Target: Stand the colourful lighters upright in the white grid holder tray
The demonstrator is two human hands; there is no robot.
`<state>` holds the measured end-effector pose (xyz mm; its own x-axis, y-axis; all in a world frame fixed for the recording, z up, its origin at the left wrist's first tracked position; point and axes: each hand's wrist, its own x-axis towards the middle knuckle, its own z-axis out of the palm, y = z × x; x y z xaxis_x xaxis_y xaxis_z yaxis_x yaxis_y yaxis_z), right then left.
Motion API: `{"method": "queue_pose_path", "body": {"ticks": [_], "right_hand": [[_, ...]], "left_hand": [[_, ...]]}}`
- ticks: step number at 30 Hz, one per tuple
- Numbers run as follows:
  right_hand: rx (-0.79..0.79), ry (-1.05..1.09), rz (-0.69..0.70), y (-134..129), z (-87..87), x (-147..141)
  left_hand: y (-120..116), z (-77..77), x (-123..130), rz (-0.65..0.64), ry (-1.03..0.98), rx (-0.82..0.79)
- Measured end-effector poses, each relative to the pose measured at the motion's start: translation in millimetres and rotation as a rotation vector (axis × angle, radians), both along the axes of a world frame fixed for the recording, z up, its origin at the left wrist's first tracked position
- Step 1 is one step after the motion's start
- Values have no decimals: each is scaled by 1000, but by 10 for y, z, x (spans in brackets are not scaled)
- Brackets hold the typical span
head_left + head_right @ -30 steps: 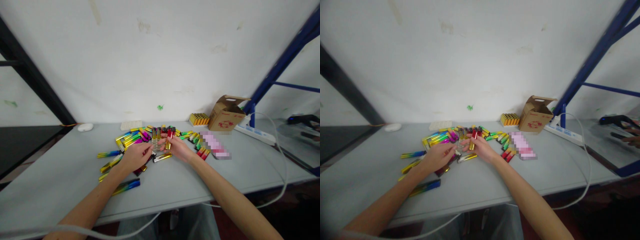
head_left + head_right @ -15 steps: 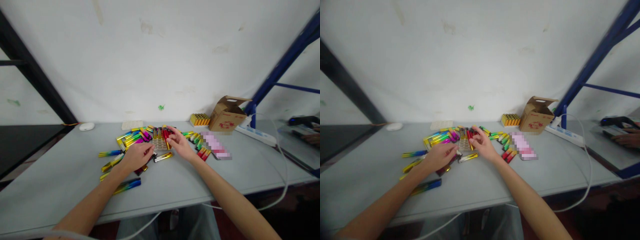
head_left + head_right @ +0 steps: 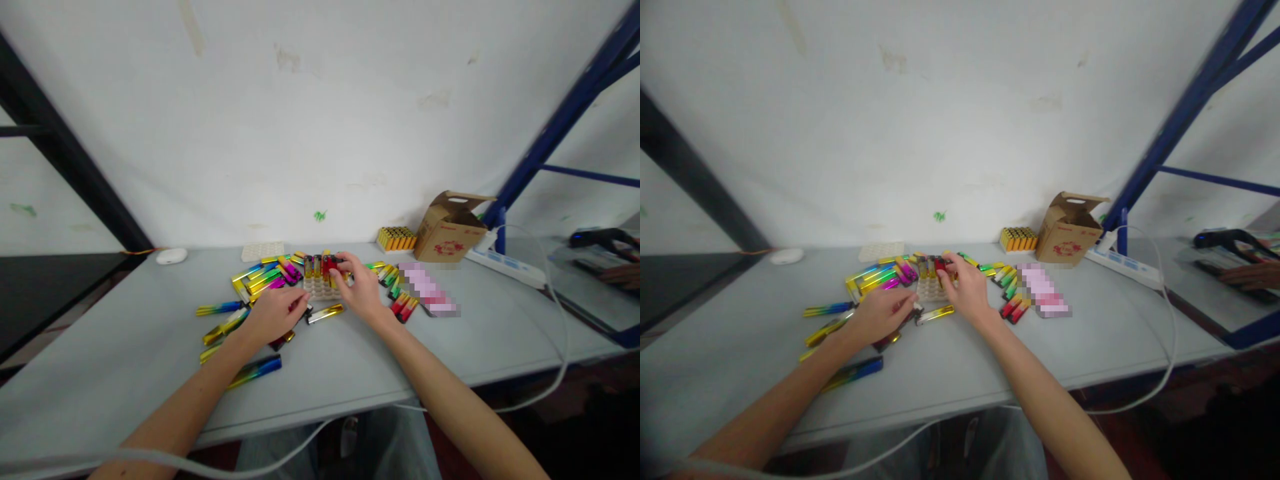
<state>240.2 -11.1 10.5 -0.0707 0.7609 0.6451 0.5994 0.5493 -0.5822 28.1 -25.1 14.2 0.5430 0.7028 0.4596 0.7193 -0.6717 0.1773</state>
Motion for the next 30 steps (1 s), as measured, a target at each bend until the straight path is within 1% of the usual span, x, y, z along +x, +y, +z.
{"method": "queue_pose_path", "body": {"ticks": [4, 8, 11, 17, 23, 27, 30], "right_hand": [[107, -139, 47, 126, 1, -50], [151, -247, 36, 244, -36, -112], [174, -295, 40, 286, -70, -146], [172, -319, 54, 299, -94, -156], [160, -300, 105, 323, -116, -173], [211, -333, 50, 321, -103, -160], [215, -346, -4, 318, -94, -129]], "left_hand": [[2, -3, -4, -3, -7, 5], [3, -7, -7, 4, -9, 1], [-3, -4, -6, 2, -9, 4], [-9, 5, -2, -1, -6, 5], [1, 1, -10, -3, 0, 3], [13, -6, -18, -7, 6, -8], [21, -14, -23, -4, 4, -17]]}}
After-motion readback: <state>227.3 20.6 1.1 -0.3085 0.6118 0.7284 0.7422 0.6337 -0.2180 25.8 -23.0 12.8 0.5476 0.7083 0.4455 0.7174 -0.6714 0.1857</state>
